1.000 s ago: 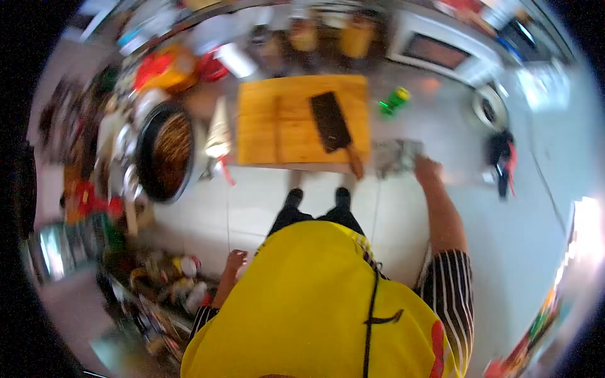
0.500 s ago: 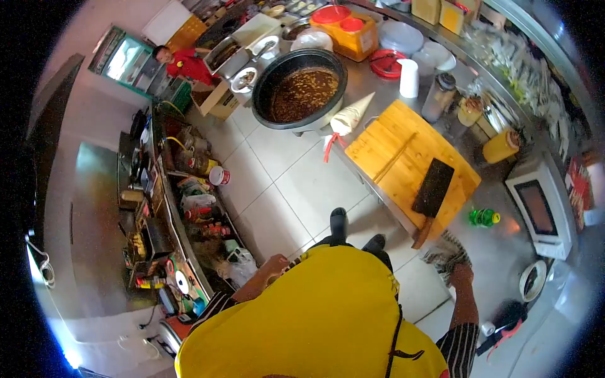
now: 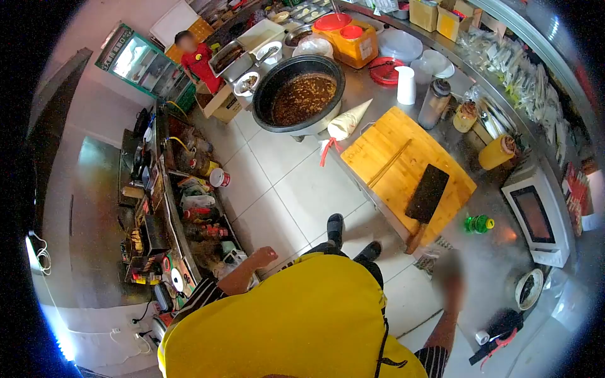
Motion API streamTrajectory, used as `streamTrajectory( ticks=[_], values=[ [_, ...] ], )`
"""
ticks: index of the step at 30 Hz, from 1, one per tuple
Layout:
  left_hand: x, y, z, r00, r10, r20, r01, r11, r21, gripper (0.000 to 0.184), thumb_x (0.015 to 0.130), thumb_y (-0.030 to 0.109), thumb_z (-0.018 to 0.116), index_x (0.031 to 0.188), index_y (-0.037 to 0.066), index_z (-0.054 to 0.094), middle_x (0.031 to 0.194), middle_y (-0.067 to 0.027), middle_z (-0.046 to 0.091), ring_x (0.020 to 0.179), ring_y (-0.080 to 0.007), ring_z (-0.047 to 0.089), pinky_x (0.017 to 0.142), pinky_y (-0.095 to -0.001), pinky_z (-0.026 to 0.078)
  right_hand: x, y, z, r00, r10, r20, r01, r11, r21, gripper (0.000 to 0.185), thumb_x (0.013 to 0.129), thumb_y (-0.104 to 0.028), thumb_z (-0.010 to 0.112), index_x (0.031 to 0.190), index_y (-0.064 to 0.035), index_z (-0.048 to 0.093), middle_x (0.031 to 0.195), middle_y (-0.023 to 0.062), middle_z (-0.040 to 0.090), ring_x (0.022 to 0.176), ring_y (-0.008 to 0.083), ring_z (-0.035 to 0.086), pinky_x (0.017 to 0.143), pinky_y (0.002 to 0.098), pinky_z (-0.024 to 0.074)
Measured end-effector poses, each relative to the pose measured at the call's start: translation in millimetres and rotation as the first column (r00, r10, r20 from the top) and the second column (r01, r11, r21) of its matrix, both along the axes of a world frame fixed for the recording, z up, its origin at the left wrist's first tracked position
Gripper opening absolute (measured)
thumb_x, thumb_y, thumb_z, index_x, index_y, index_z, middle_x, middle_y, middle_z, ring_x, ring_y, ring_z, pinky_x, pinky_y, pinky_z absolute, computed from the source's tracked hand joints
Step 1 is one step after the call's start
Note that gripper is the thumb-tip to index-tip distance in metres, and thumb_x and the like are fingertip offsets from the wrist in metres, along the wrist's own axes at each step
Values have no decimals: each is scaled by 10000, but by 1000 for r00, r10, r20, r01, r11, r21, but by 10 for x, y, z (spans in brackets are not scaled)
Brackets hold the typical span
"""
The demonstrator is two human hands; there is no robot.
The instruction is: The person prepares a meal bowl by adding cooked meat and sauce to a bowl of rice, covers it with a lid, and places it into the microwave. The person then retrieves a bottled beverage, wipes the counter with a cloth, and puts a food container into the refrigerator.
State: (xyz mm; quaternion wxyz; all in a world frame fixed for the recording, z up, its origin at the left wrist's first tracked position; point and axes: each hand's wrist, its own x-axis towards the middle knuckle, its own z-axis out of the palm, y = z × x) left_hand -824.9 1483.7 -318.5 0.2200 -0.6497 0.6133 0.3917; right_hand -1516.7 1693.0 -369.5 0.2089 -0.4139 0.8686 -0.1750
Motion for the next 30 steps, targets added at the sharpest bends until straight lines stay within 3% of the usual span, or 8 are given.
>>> streamTrajectory(
  ticks=[1, 4, 7, 17, 20, 23, 26, 30],
  values=[
    [8, -26, 1, 1000, 22, -15, -22, 1000, -16, 435, 838, 410, 595, 1078, 49, 641, 1095, -189, 648, 1033, -373, 601, 880, -435, 485, 22, 44, -104, 1000, 8, -18, -11, 990, -141, 316, 807, -286, 674, 1016, -55, 620, 989, 151, 658, 913, 326, 632, 765, 438, 507],
    [22, -131, 63, 998, 49, -35, -51, 998, -43, 433, 836, 408, 595, 1076, 49, 635, 1096, -185, 646, 1038, -371, 595, 880, -433, 483, 6, 77, -391, 975, -18, -221, 41, 994, 101, 201, 875, -203, 595, 1039, -88, 615, 1004, 124, 648, 938, 273, 629, 755, 409, 514],
    [-68, -276, 253, 1000, 5, -9, -6, 999, -36, 433, 838, 411, 592, 1072, 49, 632, 1101, -175, 647, 1038, -366, 595, 882, -430, 481, -94, 258, -983, 647, 143, -749, -271, 961, -50, 293, 905, -243, 576, 1163, -105, 591, 1094, 110, 628, 989, 249, 613, 816, 385, 509],
    [-159, -318, 524, 999, -51, 16, 51, 998, -41, 397, 865, 388, 591, 1074, 52, 620, 1063, -175, 656, 996, -352, 614, 856, -421, 488, 188, 97, -811, 431, -14, -902, -83, 995, -56, 426, 942, -252, 537, 1340, -110, 486, 1230, 75, 584, 1074, 185, 591, 878, 306, 497],
    [-119, -227, 506, 999, -43, 24, 43, 999, -20, 396, 867, 384, 587, 1086, 56, 618, 1066, -173, 657, 993, -354, 614, 855, -422, 487, 154, 113, -901, 500, -47, -865, -58, 994, -87, 430, 937, -242, 542, 1342, -109, 484, 1237, 77, 582, 1082, 200, 588, 891, 323, 491],
    [-137, -143, 516, 999, -30, 27, 30, 999, -27, 394, 868, 381, 582, 1092, 59, 618, 1070, -173, 655, 997, -358, 611, 856, -424, 486, 44, 83, -778, 846, -52, -531, -40, 986, -159, 392, 967, -270, 507, 1333, -127, 515, 1226, 84, 604, 1082, 191, 596, 888, 333, 494],
    [-97, -80, 474, 999, -35, 21, 35, 999, -6, 394, 868, 380, 576, 1091, 58, 619, 1080, -177, 651, 1009, -357, 606, 862, -426, 483, -78, 142, -1013, 973, -210, -93, 167, 924, -344, 391, 963, -251, 511, 1331, -120, 516, 1235, 91, 602, 1089, 211, 593, 906, 348, 483],
    [35, -37, 249, 998, -55, 6, 55, 998, -12, 404, 870, 386, 569, 1096, 55, 618, 1105, -182, 641, 1028, -356, 596, 878, -420, 479, -109, 242, -1107, 942, -152, -300, 65, 957, -282, 380, 958, -241, 512, 1313, -107, 530, 1209, 103, 616, 1078, 235, 598, 899, 354, 485]
  ],
)
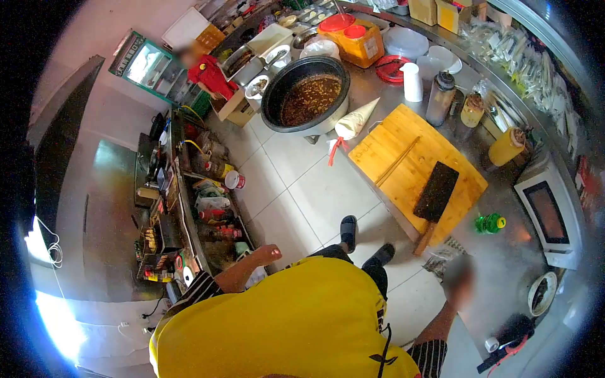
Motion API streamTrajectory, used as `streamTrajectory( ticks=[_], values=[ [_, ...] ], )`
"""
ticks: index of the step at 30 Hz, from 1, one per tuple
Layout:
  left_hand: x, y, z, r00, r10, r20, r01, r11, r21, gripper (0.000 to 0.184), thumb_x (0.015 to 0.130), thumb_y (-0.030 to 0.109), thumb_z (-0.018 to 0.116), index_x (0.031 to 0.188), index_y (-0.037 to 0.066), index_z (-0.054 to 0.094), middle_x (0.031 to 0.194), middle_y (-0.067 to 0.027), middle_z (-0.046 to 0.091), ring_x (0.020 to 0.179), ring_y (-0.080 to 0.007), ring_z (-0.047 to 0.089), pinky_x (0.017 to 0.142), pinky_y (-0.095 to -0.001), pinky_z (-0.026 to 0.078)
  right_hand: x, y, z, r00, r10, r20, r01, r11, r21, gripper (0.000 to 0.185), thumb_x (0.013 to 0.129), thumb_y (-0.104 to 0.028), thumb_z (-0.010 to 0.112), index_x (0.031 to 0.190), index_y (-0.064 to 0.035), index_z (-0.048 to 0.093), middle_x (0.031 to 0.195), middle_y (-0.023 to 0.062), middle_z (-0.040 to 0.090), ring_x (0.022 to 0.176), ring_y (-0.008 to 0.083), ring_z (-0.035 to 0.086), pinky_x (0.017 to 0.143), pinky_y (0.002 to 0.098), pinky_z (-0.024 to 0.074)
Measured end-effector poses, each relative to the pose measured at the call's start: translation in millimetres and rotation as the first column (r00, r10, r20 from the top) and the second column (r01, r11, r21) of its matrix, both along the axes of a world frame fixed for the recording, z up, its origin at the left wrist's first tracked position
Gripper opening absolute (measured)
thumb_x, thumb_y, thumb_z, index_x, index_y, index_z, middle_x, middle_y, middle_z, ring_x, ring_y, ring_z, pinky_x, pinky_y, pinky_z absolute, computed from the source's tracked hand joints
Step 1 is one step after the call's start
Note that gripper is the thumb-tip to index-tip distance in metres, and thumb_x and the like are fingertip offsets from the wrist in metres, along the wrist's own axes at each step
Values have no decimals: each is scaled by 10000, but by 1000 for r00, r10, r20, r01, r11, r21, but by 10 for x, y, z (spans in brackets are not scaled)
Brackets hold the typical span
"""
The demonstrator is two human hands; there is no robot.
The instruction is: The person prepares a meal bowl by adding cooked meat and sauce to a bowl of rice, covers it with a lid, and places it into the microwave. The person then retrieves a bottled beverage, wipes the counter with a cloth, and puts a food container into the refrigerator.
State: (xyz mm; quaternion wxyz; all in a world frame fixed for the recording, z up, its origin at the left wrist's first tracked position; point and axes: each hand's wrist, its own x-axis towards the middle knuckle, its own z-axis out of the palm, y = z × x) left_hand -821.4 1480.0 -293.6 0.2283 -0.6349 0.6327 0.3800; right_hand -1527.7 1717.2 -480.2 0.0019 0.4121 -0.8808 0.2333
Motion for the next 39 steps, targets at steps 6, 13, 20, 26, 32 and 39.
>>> streamTrajectory(
  ticks=[6, 13, 20, 26, 32, 39],
  values=[
    [-133, -10, -4, 1000, -2, 9, 2, 1000, 7, 397, 872, 383, 579, 1101, 61, 621, 1126, -173, 637, 1032, -348, 594, 896, -416, 474, 314, 23, 389, 994, -104, -29, 108, 973, 205, 222, 856, -209, 637, 1045, -94, 649, 947, 87, 673, 842, 248, 646, 724, 372, 526],
    [-134, -164, -279, 995, 29, -96, -27, 999, 30, 393, 849, 379, 644, 1051, 43, 623, 1018, -146, 663, 944, -292, 626, 816, -400, 495, 160, 353, -196, 882, 28, -469, 23, 994, 103, 295, 851, -213, 642, 1131, -126, 618, 932, 71, 640, 825, 247, 607, 698, 391, 498],
    [-284, -409, -152, 974, -21, -224, 20, 1000, -7, 349, 856, 324, 649, 1049, 35, 621, 985, -132, 671, 930, -249, 633, 801, -375, 500, 370, -31, 1014, 935, -338, 104, 239, 821, 519, 299, 879, -373, 546, 1029, -131, 636, 1043, 123, 640, 950, 318, 614, 785, 436, 505],
    [-234, -383, -145, 979, 1, -206, 28, 990, 140, 364, 868, 314, 632, 1046, -4, 619, 988, -142, 673, 922, -257, 640, 804, -378, 501, 541, 66, 1107, 900, -384, 206, 315, 900, 302, 303, 925, -338, 495, 1069, -100, 616, 1012, 128, 638, 915, 325, 611, 775, 441, 485],
    [312, -606, -762, 985, 53, -166, -9, 967, 255, 367, 889, 313, 617, 1057, -14, 611, 1000, -141, 664, 922, -248, 635, 798, -377, 499, 410, -321, 1277, 876, -480, 40, 473, 874, 114, 210, 919, -316, 558, 1012, -130, 592, 963, 64, 641, 828, 306, 633, 698, 425, 517],
    [-514, -575, 146, 988, -64, -138, 73, 995, 61, 318, 907, 285, 617, 1064, 9, 614, 1001, -118, 656, 899, -209, 618, 774, -374, 491, 157, -659, 875, 906, -330, -266, 380, 910, 165, 285, 913, -395, 558, 859, -118, 511, 802, 79, 620, 662, 272, 644, 564, 394, 523]
  ],
)
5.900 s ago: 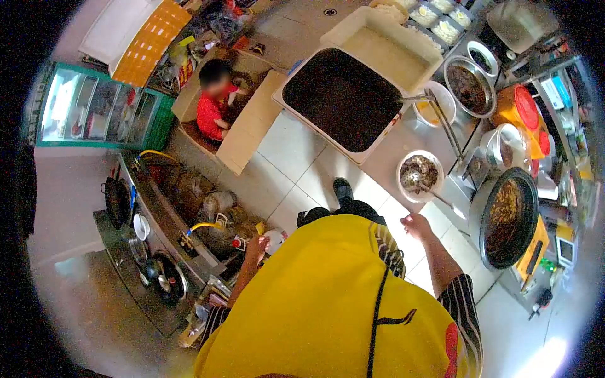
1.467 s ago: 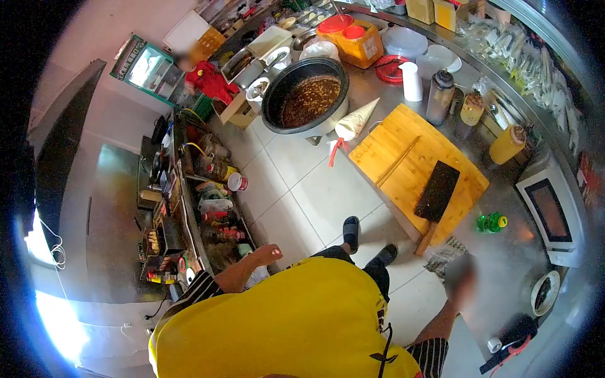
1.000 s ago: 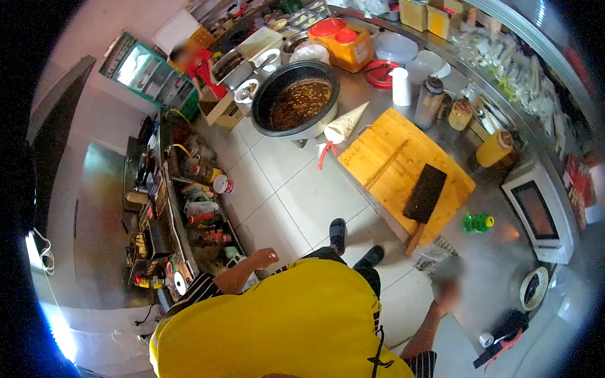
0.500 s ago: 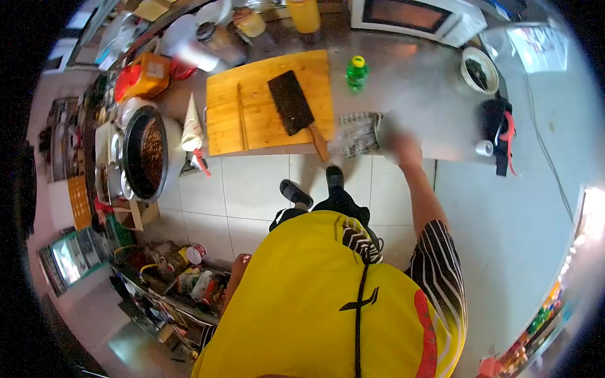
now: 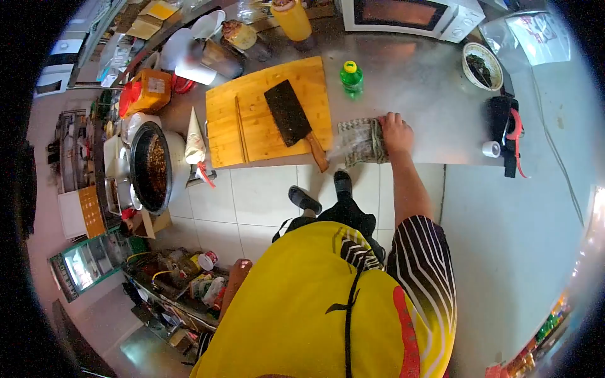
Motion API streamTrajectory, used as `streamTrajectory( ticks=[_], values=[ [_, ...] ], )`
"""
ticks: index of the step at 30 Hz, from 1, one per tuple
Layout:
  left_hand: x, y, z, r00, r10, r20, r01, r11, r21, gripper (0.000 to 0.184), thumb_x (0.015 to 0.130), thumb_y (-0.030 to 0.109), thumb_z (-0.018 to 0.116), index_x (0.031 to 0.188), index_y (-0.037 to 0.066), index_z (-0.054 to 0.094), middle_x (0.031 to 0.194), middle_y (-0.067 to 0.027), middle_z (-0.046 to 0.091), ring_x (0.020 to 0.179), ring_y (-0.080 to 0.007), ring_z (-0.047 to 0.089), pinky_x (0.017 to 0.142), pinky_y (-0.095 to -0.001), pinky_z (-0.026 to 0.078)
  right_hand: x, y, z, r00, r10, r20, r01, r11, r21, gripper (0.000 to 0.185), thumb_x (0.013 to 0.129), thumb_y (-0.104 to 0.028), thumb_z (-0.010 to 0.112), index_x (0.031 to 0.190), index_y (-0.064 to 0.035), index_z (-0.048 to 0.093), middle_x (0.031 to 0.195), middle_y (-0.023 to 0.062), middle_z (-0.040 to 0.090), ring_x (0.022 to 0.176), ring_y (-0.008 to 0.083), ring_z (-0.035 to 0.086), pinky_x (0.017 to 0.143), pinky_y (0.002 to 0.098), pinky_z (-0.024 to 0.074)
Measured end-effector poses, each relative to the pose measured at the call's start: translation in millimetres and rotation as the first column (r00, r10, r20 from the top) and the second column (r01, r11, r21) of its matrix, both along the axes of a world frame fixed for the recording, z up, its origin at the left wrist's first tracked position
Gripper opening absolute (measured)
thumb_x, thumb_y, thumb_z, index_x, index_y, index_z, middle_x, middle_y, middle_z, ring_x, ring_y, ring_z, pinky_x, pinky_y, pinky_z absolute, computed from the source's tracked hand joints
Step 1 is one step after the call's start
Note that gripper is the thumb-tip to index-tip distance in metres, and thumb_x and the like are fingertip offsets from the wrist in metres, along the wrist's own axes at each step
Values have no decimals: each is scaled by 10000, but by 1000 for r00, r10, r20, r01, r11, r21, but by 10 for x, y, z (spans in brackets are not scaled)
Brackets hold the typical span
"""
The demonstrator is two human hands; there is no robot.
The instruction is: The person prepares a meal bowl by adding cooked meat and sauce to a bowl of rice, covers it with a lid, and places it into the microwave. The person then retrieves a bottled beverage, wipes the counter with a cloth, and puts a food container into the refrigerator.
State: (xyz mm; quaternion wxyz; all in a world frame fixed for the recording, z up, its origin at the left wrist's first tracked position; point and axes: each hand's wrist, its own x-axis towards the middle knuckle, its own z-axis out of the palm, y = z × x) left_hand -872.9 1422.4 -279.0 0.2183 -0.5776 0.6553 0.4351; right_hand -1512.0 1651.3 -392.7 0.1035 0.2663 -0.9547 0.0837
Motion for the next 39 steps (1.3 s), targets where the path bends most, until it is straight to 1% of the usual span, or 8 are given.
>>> streamTrajectory(
  ticks=[11, 14, 18, 26, 27, 30, 35, 39],
  values=[
    [468, 137, -449, 987, 128, -98, -113, 984, 140, 333, 878, 303, 647, 1043, 16, 614, 951, -128, 670, 898, -236, 639, 785, -370, 501, -225, -33, -32, 951, -170, 258, 167, 985, 33, 309, 946, -437, 488, 874, -136, 505, 821, 154, 681, 698, 373, 646, 581, 483, 495],
    [184, 193, -227, 1000, -14, -16, 15, 1000, 27, 336, 874, 304, 646, 1041, 15, 612, 972, -133, 672, 912, -247, 642, 794, -376, 501, -227, -23, 99, 907, -229, 354, 232, 972, 33, 308, 949, -435, 480, 876, -138, 515, 816, 156, 677, 750, 379, 638, 625, 485, 482],
    [453, 208, -642, 974, 192, -120, -187, 981, 52, 348, 869, 321, 649, 1039, 20, 613, 990, -139, 675, 932, -263, 643, 802, -375, 502, -62, 63, 297, 917, -221, 332, 269, 957, -108, 269, 937, -382, 528, 909, -116, 562, 904, 131, 657, 819, 370, 612, 661, 459, 478],
    [-107, 281, -257, 998, 45, 38, -47, 998, 39, 361, 856, 348, 658, 1049, 44, 616, 986, -136, 671, 927, -277, 639, 791, -373, 499, 388, 23, 250, 978, 62, 201, -37, 991, -128, 172, 910, -239, 587, 1026, -114, 602, 1008, 89, 626, 907, 307, 606, 746, 422, 498],
    [-129, 228, -242, 999, 27, 27, -27, 1000, 10, 365, 856, 351, 657, 1049, 44, 616, 986, -137, 671, 928, -277, 639, 793, -373, 499, 243, 288, -553, 969, 220, -112, -233, 965, -120, 296, 910, -177, 574, 1190, -82, 571, 1115, 98, 625, 996, 275, 607, 811, 400, 496],
    [-96, 263, -152, 1000, 8, 14, -8, 998, -56, 373, 855, 361, 653, 1050, 45, 615, 986, -139, 670, 929, -279, 639, 799, -376, 499, 187, 303, -593, 923, 318, -219, -345, 934, -98, 316, 916, -186, 571, 1214, -82, 566, 1099, 106, 627, 990, 250, 606, 833, 390, 496],
    [58, 296, -234, 997, 77, 2, -77, 995, -59, 373, 857, 361, 642, 1057, 48, 617, 991, -139, 672, 937, -281, 638, 811, -383, 499, 84, 264, -648, 967, 148, 205, -181, 972, 152, 386, 954, -229, 519, 1316, -93, 509, 1221, 76, 597, 1072, 195, 588, 891, 352, 474],
    [235, 475, -273, 994, 108, -16, -109, 992, -68, 374, 860, 366, 631, 1058, 49, 622, 997, -146, 672, 938, -288, 637, 822, -379, 498, 32, 444, -850, 943, 182, 277, -143, 977, -155, 383, 944, -220, 525, 1314, -119, 516, 1214, 84, 598, 1085, 217, 583, 907, 350, 466]
  ],
)
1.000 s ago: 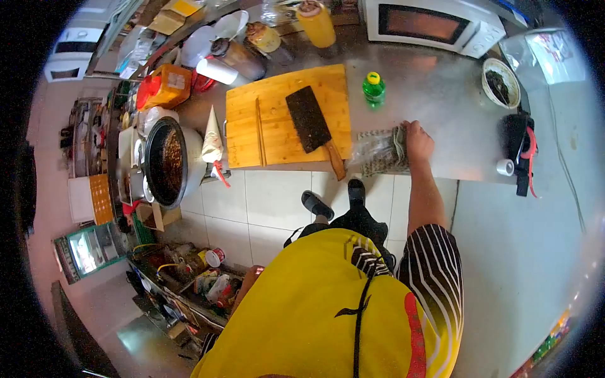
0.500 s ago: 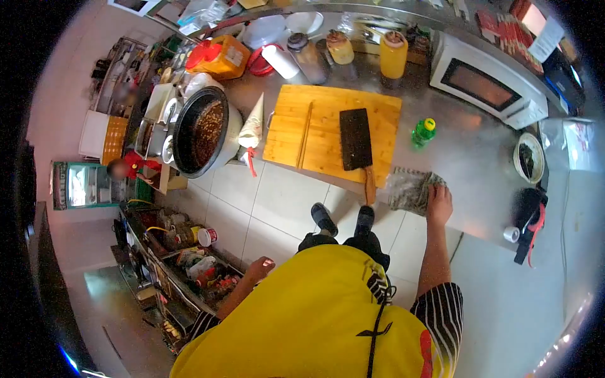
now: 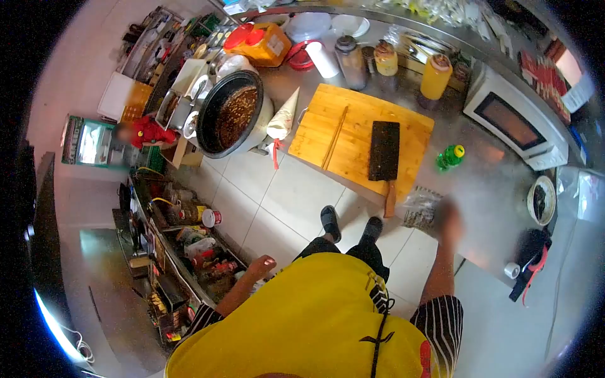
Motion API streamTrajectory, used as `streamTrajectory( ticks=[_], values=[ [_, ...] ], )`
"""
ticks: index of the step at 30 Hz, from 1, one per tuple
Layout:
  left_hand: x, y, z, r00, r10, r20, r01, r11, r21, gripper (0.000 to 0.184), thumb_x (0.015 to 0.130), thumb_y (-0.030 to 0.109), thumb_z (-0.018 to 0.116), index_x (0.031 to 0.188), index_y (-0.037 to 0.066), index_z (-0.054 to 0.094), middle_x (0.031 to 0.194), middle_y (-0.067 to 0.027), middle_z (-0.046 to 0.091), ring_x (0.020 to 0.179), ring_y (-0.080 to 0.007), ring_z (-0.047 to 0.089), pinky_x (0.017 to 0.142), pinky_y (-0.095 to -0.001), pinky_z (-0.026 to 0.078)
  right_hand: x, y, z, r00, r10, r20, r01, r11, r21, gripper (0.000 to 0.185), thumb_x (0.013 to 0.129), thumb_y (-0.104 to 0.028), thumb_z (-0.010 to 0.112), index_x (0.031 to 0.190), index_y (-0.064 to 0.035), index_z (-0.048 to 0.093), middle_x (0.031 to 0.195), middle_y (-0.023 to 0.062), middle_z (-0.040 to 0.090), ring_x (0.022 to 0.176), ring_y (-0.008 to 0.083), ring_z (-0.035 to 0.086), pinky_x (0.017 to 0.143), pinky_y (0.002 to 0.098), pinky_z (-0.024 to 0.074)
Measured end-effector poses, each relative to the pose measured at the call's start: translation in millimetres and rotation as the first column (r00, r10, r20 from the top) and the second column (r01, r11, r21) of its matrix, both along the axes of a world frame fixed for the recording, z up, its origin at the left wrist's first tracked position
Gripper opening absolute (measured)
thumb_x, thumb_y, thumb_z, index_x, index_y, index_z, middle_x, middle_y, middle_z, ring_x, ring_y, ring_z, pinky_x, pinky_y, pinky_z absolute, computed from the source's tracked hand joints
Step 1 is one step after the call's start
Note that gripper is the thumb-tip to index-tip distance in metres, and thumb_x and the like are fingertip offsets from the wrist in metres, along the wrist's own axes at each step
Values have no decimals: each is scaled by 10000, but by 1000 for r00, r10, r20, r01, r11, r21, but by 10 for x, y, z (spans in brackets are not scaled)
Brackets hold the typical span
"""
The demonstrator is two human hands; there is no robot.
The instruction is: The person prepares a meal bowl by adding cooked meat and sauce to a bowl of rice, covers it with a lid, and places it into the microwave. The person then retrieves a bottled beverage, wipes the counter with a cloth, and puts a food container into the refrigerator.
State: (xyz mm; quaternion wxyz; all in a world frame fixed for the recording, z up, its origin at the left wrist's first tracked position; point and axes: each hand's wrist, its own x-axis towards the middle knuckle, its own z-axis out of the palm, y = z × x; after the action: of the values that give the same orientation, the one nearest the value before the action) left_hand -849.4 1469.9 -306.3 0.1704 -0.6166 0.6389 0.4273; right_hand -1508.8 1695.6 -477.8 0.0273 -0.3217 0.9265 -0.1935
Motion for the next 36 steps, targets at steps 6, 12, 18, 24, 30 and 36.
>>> streamTrajectory(
  ticks=[6, 12, 18, 24, 30, 36],
  values=[
    [195, 306, -272, 997, 61, -42, -59, 997, 47, 345, 856, 342, 631, 1038, 48, 634, 1015, -150, 668, 956, -294, 629, 832, -383, 493, 497, -254, 1300, 993, -93, 71, 68, 954, 291, 293, 899, -164, 567, 1188, -123, 593, 1154, 99, 613, 1090, 294, 558, 903, 369, 460],
    [179, 68, -302, 994, 105, -6, -104, 991, 84, 332, 861, 328, 634, 1032, 43, 637, 1062, -156, 660, 999, -322, 613, 860, -377, 485, 725, -249, 1360, 996, 62, -67, -48, 981, 190, 166, 835, -85, 607, 992, -84, 658, 1054, 121, 631, 1021, 344, 557, 838, 454, 459],
    [348, -302, -26, 997, 76, -25, -78, 995, -66, 383, 871, 383, 599, 1032, 39, 653, 1062, -176, 665, 978, -343, 621, 869, -410, 492, 535, -198, 1127, 992, -112, 55, 105, 988, 117, 239, 871, -259, 565, 987, -68, 650, 1005, 194, 648, 933, 405, 594, 780, 495, 473],
    [1348, -136, -661, 995, 100, -21, -101, 995, -27, 416, 855, 408, 591, 1010, 30, 673, 1025, -193, 668, 967, -351, 626, 872, -428, 490, 702, -97, 919, 985, -163, -60, 168, 981, 101, 298, 901, -315, 529, 993, -58, 648, 911, 191, 673, 822, 413, 624, 728, 494, 485],
    [2397, 67, -1400, 980, 166, 114, -174, 982, 71, 510, 871, 505, 542, 938, 23, 694, 985, -202, 673, 949, -380, 632, 838, -456, 489, 1853, -423, 1217, 869, -81, 488, 84, 996, 17, 271, 901, -268, 580, 970, -14, 646, 831, 104, 682, 647, 198, 646, 608, 349, 497],
    [2916, -273, -1384, 958, 275, -84, -274, 962, 20, 447, 851, 446, 620, 863, 1, 663, 858, -190, 678, 803, -322, 648, 711, -446, 499, 3271, -1064, 1074, 582, 393, 712, -670, 727, 147, 298, 898, -268, 598, 1011, 6, 628, 867, 124, 690, 730, 227, 660, 663, 357, 516]
  ],
)
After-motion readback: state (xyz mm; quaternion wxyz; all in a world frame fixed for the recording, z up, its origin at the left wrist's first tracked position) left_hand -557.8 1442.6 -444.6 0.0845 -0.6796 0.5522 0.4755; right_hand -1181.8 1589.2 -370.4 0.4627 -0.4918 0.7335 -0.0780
